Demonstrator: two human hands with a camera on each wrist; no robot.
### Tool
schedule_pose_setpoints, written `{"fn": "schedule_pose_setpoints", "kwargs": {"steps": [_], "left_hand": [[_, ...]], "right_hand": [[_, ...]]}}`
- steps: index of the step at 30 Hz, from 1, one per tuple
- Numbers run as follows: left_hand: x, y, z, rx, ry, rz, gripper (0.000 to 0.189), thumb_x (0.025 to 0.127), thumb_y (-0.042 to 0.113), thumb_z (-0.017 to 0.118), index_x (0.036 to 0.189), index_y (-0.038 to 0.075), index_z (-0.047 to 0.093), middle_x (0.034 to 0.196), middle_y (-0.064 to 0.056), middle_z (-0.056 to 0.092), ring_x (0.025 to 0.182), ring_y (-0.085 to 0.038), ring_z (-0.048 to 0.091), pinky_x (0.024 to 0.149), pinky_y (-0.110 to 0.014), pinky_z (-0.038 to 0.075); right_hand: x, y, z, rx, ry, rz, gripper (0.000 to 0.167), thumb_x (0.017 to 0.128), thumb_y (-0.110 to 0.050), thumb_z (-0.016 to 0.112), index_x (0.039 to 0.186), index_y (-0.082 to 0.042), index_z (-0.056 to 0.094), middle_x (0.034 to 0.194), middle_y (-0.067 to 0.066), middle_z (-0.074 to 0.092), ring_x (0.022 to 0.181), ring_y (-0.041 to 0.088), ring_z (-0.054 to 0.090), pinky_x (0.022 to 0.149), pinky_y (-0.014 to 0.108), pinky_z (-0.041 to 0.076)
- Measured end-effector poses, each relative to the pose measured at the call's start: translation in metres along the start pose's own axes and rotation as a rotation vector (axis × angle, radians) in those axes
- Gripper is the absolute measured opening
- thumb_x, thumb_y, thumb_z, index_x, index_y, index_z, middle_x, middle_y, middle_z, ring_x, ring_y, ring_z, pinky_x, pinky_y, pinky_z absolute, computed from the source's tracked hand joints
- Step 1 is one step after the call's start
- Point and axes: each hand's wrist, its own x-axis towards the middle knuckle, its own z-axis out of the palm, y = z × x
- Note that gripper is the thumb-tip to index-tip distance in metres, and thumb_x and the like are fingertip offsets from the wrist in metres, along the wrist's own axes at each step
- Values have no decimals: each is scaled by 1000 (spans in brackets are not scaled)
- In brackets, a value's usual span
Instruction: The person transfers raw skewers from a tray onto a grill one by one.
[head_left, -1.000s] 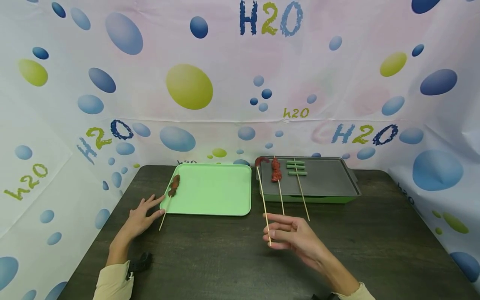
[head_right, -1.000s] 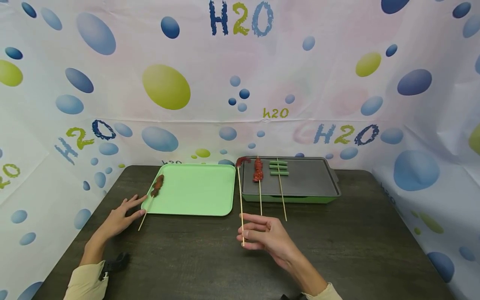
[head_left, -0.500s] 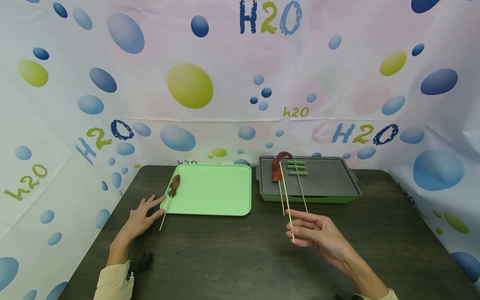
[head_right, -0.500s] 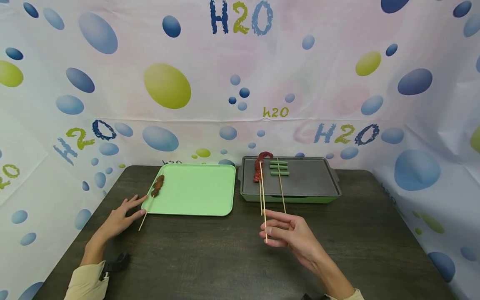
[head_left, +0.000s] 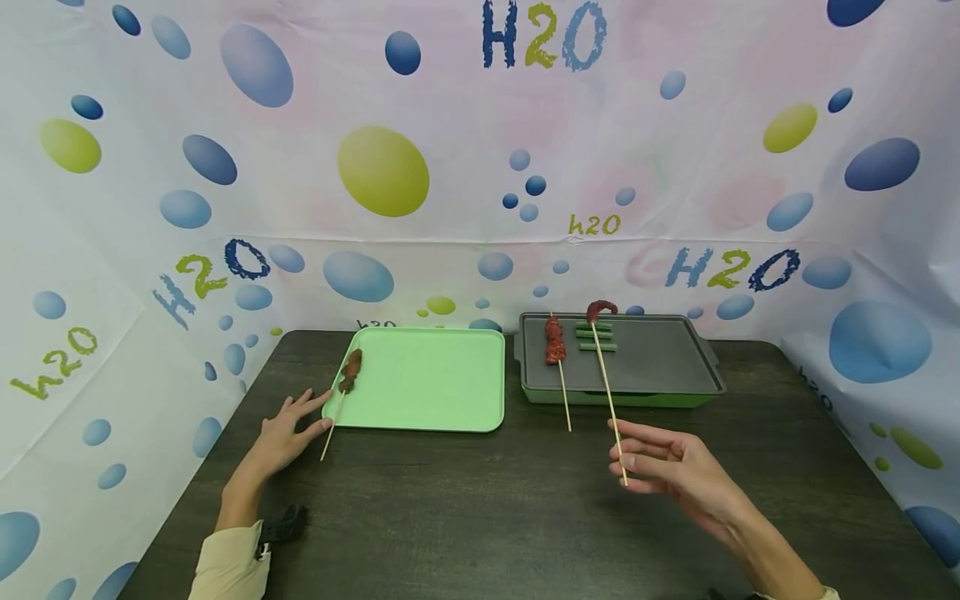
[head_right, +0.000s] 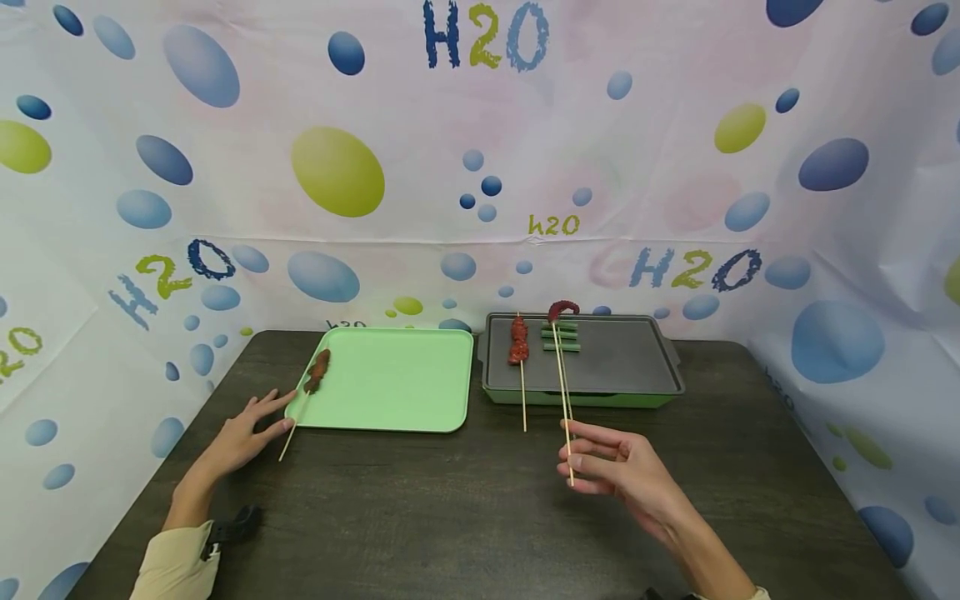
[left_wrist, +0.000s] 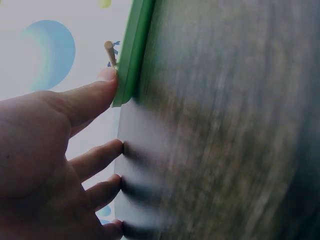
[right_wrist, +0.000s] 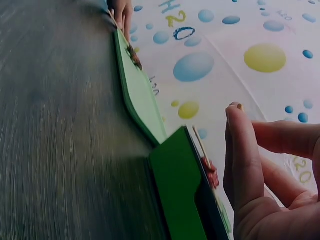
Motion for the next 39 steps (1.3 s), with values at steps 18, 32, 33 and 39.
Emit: {"fn": "schedule_pose_setpoints", "kwargs": {"steps": [18,32,33,39], "left_hand": [[2,0,-1,11,-15,-15,62,103,33,63,153,1,45,158,-41,24,143,-68,8,99,-89,3],[2,2,-3,0,-21,-20,62,103,32,63,153,0,44,158,-41,23,144,-68,7,99,-89,2],[2,2,-4,2,-23,-23,62,103,32,63,153,0,44,158,-41,23,143,-68,7,99,-89,2],[3,3,-5,4,-28,-27,62,103,33,63,153,0,44,157,-41,23,143,-68,7,99,-89,3]], "right_hand": [[-11,6,-50,99,46,17,43,104,2,56,135,-24,68,118,7,73,111,25,72,93,37,56],[-8,5,-70,111,-11,23,43,105,4,52,130,-25,70,120,6,74,111,22,72,93,36,56],[-8,5,-71,109,-13,27,42,105,3,52,130,-25,70,120,6,74,111,22,72,93,35,56],[-6,4,-74,74,-14,51,40,105,1,54,132,-25,68,121,4,74,111,21,71,93,35,56]]}}
